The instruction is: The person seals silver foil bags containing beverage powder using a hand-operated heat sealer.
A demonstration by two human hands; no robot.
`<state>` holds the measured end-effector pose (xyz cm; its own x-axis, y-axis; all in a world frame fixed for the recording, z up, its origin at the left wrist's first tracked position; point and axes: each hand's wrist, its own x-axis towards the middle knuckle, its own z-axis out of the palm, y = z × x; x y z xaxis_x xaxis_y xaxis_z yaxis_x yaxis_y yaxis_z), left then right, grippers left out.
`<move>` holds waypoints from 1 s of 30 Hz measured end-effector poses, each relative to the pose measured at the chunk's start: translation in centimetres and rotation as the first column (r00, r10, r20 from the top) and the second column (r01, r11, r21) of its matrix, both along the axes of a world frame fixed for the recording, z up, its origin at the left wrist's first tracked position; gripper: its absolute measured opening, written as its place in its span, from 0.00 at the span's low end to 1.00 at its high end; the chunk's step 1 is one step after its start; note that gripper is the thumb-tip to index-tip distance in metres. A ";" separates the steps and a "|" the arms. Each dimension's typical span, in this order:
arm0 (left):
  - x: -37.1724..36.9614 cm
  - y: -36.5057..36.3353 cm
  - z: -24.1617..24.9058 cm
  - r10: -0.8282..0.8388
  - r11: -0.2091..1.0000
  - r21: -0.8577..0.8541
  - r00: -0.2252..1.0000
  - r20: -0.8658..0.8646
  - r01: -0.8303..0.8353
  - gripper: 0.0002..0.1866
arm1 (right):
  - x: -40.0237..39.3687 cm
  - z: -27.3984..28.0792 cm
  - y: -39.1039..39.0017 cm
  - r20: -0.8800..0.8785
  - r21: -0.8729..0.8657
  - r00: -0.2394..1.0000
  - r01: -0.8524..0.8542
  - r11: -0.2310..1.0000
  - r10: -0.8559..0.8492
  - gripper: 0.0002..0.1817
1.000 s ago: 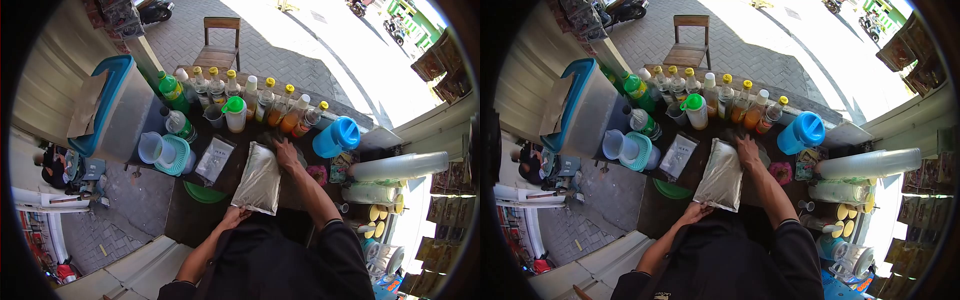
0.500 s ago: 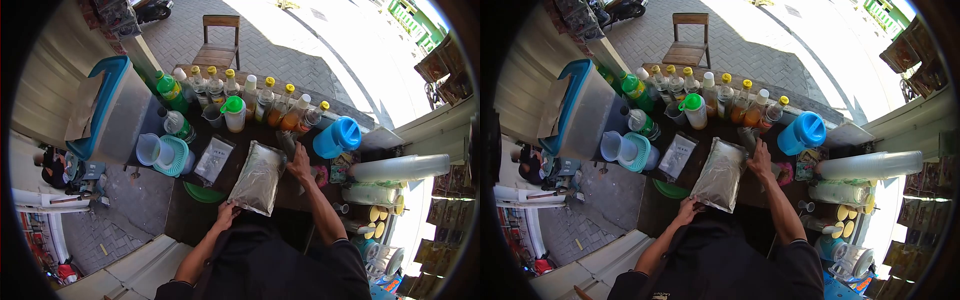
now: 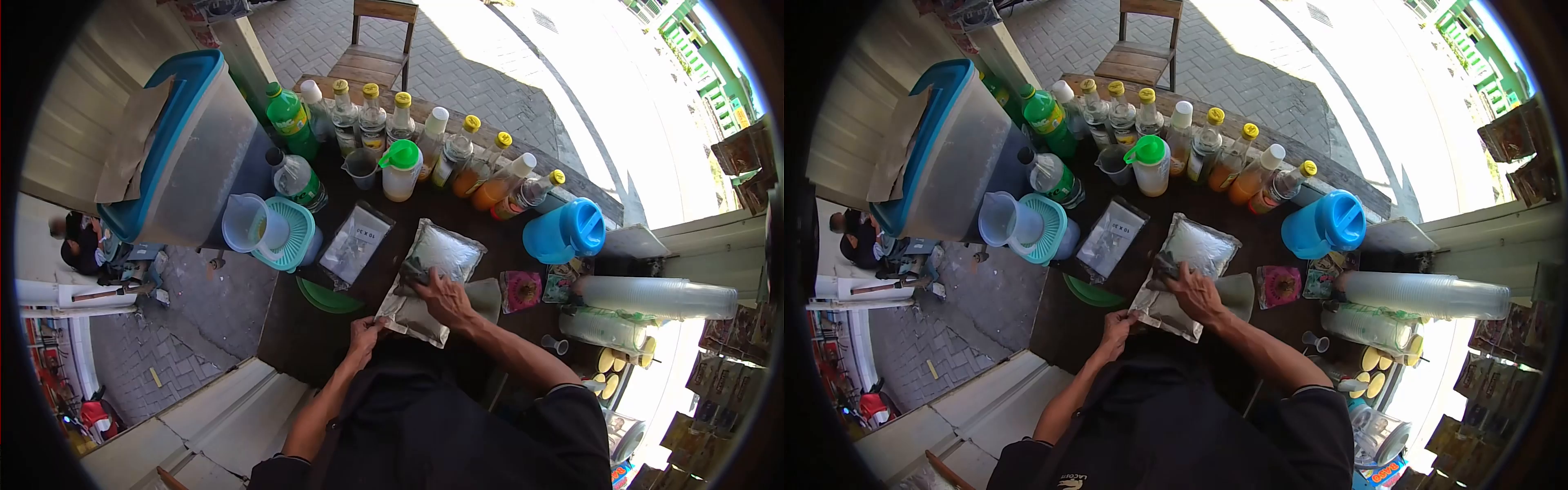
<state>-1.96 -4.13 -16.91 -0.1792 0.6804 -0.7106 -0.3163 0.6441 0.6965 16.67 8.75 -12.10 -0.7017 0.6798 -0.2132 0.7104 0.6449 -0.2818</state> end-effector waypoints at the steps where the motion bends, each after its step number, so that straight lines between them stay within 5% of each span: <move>1: 0.0 -0.3 -0.2 0.012 1.000 -0.008 1.000 0.007 -0.011 0.10 | 0.2 1.9 2.5 0.001 0.079 0.996 0.086 0.993 -0.086 0.28; 3: -0.3 -0.5 -0.9 0.053 0.999 -0.002 0.988 0.142 -0.053 0.11 | -0.2 2.4 6.4 -0.052 0.146 0.934 0.358 0.922 -0.354 0.19; 5: -0.1 -0.5 -0.4 0.067 0.998 -0.016 0.990 0.126 -0.066 0.11 | -0.5 1.6 6.5 -0.070 0.143 0.945 0.328 0.934 -0.321 0.20; 7: -0.1 0.1 -0.5 0.085 0.996 -0.022 0.990 0.112 -0.083 0.11 | 0.6 -0.6 2.7 -0.084 0.020 0.970 -0.229 0.973 0.230 0.20; 9: -0.3 -0.5 -1.5 0.000 1.000 -0.002 1.000 0.003 0.000 0.12 | 1.2 -0.1 2.3 -0.083 -0.036 0.947 -0.313 0.949 0.309 0.27; 10: -0.6 -0.2 -1.7 0.008 1.000 -0.002 1.000 0.013 -0.008 0.12 | 0.6 2.1 3.7 -0.040 -0.014 0.998 0.048 0.999 -0.048 0.26; 11: -0.5 -0.1 -1.9 0.004 1.000 -0.023 1.000 -0.031 -0.005 0.12 | 0.4 3.3 4.6 -0.002 0.023 0.920 0.392 0.920 -0.392 0.24; 13: 0.0 -0.7 -1.4 0.006 0.998 -0.066 0.998 -0.068 -0.010 0.13 | 0.9 1.5 3.7 -0.013 0.042 0.930 0.367 0.929 -0.366 0.22; 15: -0.4 -0.1 0.3 -0.063 0.997 -0.055 0.995 -0.076 0.059 0.13 | 2.0 1.0 2.7 -0.043 -0.020 0.975 -0.220 0.975 0.219 0.25; 17: -0.8 0.0 -0.2 -0.068 0.997 -0.045 0.994 -0.081 0.064 0.13 | 1.4 1.5 5.6 0.000 -0.023 0.984 0.176 0.984 -0.176 0.27; 19: -0.5 -0.3 0.0 -0.070 0.997 -0.043 0.994 -0.080 0.066 0.12 | 0.8 2.1 6.8 -0.100 -0.003 0.919 0.382 0.924 -0.380 0.31; 23: -0.4 0.1 0.8 -0.039 0.998 -0.043 0.999 -0.026 0.038 0.13 | 1.8 1.4 5.3 0.084 -0.098 0.989 0.127 0.987 -0.119 0.33; 26: -0.8 -0.2 -0.7 -0.061 0.997 -0.049 0.998 -0.014 0.060 0.14 | 3.1 1.5 6.9 -0.091 -0.130 0.957 0.261 0.957 -0.274 0.31; 30: -1.6 0.1 0.2 -0.217 0.976 -0.039 0.974 -0.059 0.215 0.12 | 2.4 0.7 9.1 -0.056 -0.062 0.896 0.437 0.897 -0.441 0.28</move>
